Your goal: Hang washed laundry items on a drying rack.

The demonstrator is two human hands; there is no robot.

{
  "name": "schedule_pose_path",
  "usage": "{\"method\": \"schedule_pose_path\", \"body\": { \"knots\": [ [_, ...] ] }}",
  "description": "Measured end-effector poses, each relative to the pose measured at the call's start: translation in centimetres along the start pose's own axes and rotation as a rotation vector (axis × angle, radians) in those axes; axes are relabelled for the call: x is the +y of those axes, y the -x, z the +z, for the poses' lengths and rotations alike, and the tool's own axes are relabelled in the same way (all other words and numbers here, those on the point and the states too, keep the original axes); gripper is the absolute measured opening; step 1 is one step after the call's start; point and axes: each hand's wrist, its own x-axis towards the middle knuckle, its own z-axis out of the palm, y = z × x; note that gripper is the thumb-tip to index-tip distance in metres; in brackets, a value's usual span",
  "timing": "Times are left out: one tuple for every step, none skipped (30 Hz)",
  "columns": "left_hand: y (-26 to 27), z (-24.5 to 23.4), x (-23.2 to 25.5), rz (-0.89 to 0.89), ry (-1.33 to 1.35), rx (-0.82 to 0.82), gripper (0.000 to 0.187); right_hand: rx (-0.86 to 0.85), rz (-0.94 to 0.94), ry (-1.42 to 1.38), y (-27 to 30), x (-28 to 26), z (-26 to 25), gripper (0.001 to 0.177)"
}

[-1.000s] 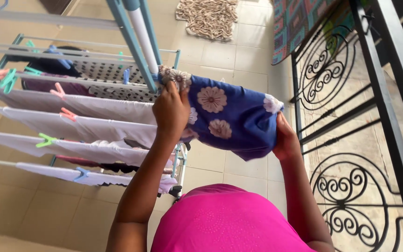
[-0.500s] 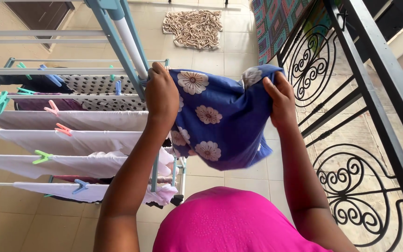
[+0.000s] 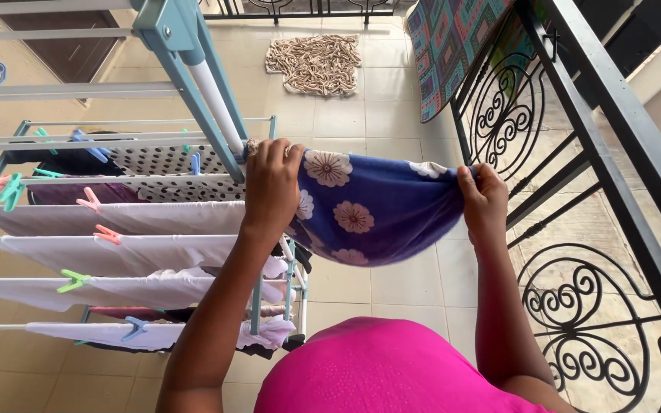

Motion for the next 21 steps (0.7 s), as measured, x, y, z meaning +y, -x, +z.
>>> {"method": "schedule_pose_path", "body": {
  "knots": [
    [0.1, 0.4, -0.2, -0.002, 0.048, 0.006, 0.024, -0.004, -0.004, -0.036, -0.1, 0.4, -0.2, 0.025],
    [0.0, 0.3, -0.4, -0.003, 0.045, 0.007, 0.024, -0.006, -0.005, -0.038, 0.0, 0.0, -0.3, 0.025],
    [-0.2, 0.2, -0.5, -0.021, 0.04, 0.013, 0.023, -0.033, 0.125, -0.286, 0.0, -0.4, -0.4, 0.021],
    [-0.3, 0.2, -0.7, -0.039, 0.036, 0.019, 0.023, -0.058, 0.256, -0.533, 0.1, -0.8, -0.5, 0.018],
    [-0.5, -0.1, -0.8, -0.041, 0.034, 0.02, 0.023, -0.06, 0.255, -0.533, 0.3, -1.7, -0.2, 0.018],
    [-0.8, -0.3, -0.9, -0.069, 0.062, 0.001, 0.02, -0.051, 0.332, -0.628, 0.4, -2.5, 0.1, 0.014],
    [-1.0, -0.6, -1.0, -0.098, 0.089, -0.018, 0.017, -0.041, 0.41, -0.723, 0.6, -3.3, 0.5, 0.011],
    [-1.2, -0.6, -1.3, -0.099, 0.087, -0.017, 0.017, -0.043, 0.409, -0.723, 0.6, -3.2, 0.9, 0.011],
    [-1.3, -0.6, -1.5, -0.115, 0.125, -0.042, 0.012, -0.04, 0.282, -0.788, 0.6, -3.1, 1.3, 0.009],
    [-1.4, -0.6, -1.7, -0.131, 0.163, -0.067, 0.007, -0.037, 0.154, -0.85, 0.6, -2.9, 1.6, 0.009],
    [-1.6, -0.7, -1.7, -0.134, 0.163, -0.071, 0.007, -0.037, 0.159, -0.849, 0.6, -3.8, 2.3, 0.009],
    [-1.8, -0.7, -1.8, -0.119, 0.124, -0.098, 0.005, -0.093, 0.074, -0.857, 0.6, -4.7, 3.0, 0.006],
    [-2.1, -0.8, -1.8, -0.104, 0.085, -0.123, 0.007, -0.149, -0.014, -0.864, 0.6, -5.5, 3.7, 0.005],
    [-2.3, 0.1, -2.3, -0.105, 0.085, -0.126, 0.007, -0.149, -0.01, -0.864, 0.3, -6.2, 4.3, 0.005],
    [-2.3, 1.0, -2.7, -0.053, -0.042, -0.092, 0.011, -0.271, 0.035, -0.868, 0.2, -6.8, 4.9, 0.004],
    [-2.4, 1.9, -3.1, -0.001, -0.169, -0.058, 0.019, -0.393, 0.08, -0.87, 0.0, -7.5, 5.4, 0.005],
    [-2.9, 1.0, -2.9, 0.002, -0.169, -0.056, 0.019, -0.391, 0.078, -0.871, -0.4, -7.0, 5.8, 0.005],
    [-3.5, 0.0, -2.7, -0.039, -0.169, -0.028, 0.018, -0.463, 0.081, -0.838, -0.9, -6.5, 6.1, 0.008],
    [-4.1, -1.0, -2.5, -0.078, -0.169, 0.001, 0.017, -0.533, 0.084, -0.806, -1.4, -6.1, 6.5, 0.011],
    [-4.6, -1.7, -2.8, -0.073, -0.169, 0.003, 0.017, -0.529, 0.081, -0.809, -1.9, -5.9, 6.6, 0.011],
    [-4.9, -2.4, -2.9, -0.071, -0.175, 0.0, 0.018, -0.491, -0.075, -0.517, -2.3, -5.6, 6.7, 0.013]
  ]
}}
